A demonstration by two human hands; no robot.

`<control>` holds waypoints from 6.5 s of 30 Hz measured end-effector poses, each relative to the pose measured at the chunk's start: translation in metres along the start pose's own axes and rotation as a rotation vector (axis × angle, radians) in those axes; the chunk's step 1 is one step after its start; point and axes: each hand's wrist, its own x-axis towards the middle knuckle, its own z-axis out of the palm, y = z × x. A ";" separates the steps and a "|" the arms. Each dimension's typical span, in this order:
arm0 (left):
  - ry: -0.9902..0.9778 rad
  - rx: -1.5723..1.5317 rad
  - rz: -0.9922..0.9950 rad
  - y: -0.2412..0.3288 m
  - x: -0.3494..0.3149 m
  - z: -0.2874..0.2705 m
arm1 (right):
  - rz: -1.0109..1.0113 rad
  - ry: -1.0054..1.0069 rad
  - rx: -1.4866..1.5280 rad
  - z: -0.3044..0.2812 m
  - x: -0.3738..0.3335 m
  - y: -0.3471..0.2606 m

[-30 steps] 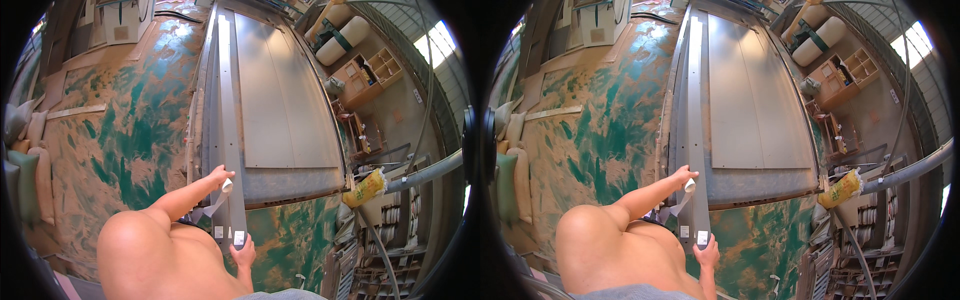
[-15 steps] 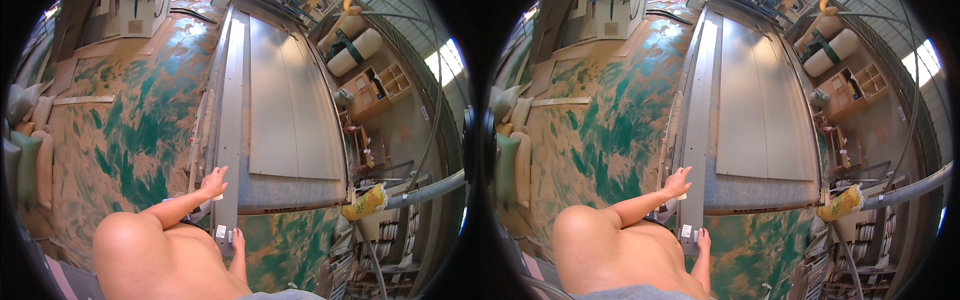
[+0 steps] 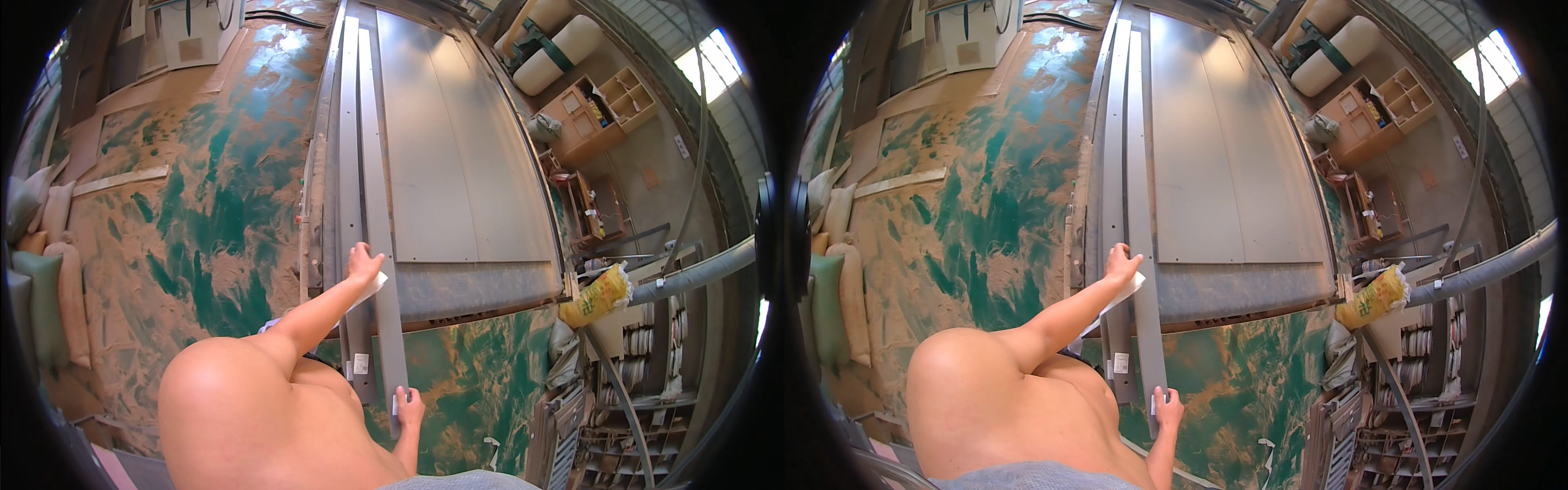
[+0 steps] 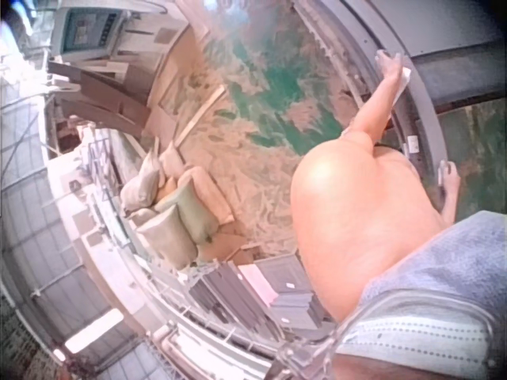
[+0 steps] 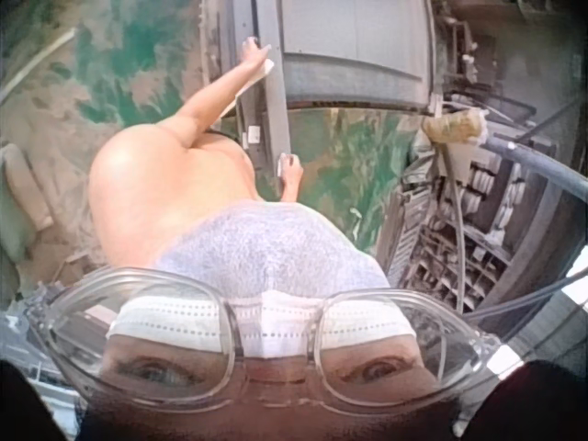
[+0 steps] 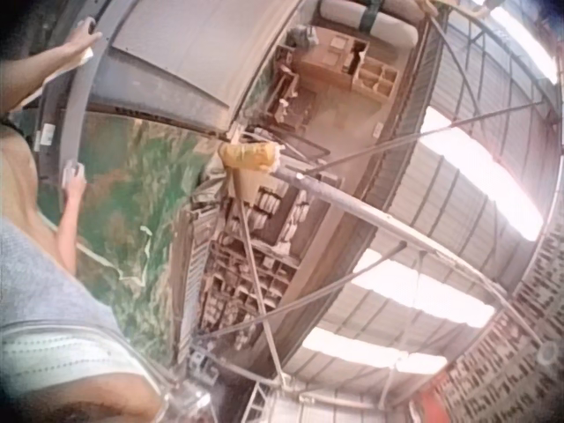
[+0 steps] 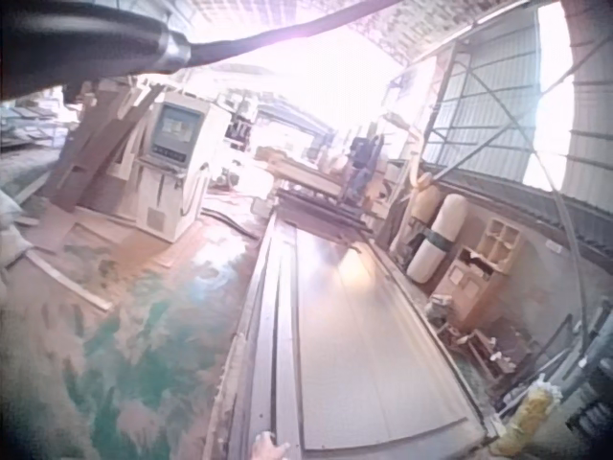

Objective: The person peels white labels from a roll and applies them one by one to long grey furniture components on a workbench.

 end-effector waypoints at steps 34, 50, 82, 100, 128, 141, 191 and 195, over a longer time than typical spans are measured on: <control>-0.267 -0.155 -0.223 -0.031 0.014 -0.059 | -0.221 -0.020 -0.378 0.095 0.020 -0.125; -0.382 -0.224 -0.028 0.002 0.069 -0.133 | -0.105 0.140 -0.418 0.060 -0.050 -0.071; -0.827 -0.724 -0.065 -0.055 -0.453 0.205 | 0.210 0.696 -0.743 -0.293 -0.521 0.622; -1.442 -0.345 -0.184 -0.056 -0.856 0.683 | 0.538 0.631 -0.309 -0.387 -0.471 0.886; -1.311 -0.149 -0.735 -0.157 -1.455 1.325 | 0.578 0.479 -0.268 -0.912 -0.517 1.600; -1.096 -0.257 -0.763 -0.199 -1.735 1.564 | 0.380 0.344 -0.402 -1.144 -0.500 1.974; -1.621 2.762 -0.091 -0.548 -1.950 1.841 | 0.238 -0.003 -0.428 -1.023 0.060 3.029; -1.162 2.751 -1.034 -0.476 -2.002 1.711 | 0.274 -0.057 -0.398 -0.977 0.076 3.055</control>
